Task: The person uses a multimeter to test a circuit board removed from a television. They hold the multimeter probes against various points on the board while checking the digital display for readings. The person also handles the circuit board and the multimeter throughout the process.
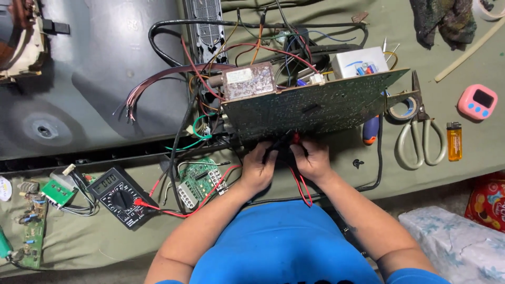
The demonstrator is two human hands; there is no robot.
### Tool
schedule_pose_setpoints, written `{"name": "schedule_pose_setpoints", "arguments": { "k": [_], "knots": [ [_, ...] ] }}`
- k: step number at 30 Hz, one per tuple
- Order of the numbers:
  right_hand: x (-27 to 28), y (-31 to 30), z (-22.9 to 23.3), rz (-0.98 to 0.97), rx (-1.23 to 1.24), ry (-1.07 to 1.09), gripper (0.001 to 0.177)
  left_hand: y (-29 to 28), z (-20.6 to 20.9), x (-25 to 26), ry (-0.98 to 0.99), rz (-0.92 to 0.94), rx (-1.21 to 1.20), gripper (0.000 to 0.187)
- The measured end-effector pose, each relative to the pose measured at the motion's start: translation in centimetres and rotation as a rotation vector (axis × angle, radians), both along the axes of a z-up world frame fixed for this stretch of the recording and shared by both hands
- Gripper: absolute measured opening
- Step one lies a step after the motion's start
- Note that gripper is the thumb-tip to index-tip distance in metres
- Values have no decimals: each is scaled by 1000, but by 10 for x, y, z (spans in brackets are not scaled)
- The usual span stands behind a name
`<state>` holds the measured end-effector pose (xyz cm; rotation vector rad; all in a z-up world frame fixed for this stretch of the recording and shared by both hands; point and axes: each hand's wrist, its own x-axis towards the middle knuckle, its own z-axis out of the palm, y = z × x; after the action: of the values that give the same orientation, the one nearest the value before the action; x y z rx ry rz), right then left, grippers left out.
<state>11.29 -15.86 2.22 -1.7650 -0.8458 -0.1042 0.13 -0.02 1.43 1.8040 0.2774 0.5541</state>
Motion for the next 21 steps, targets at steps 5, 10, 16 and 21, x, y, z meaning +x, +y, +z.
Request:
{"name": "schedule_pose_setpoints", "arguments": {
  "k": [5,10,16,21],
  "knots": [
    [-4,4,11,10,23,13,20,0,10,0,-3,-19,8,11],
    [-4,1,7,23,-14,-16,20,-1,6,-3,12,-44,4,11],
    [-4,-8,-16,14,2,-27,17,4,10,-6,3,-63,-2,15],
    [-6,3,21,25,-6,-22,15,4,13,-6,-1,-58,29,17]
  ]
}}
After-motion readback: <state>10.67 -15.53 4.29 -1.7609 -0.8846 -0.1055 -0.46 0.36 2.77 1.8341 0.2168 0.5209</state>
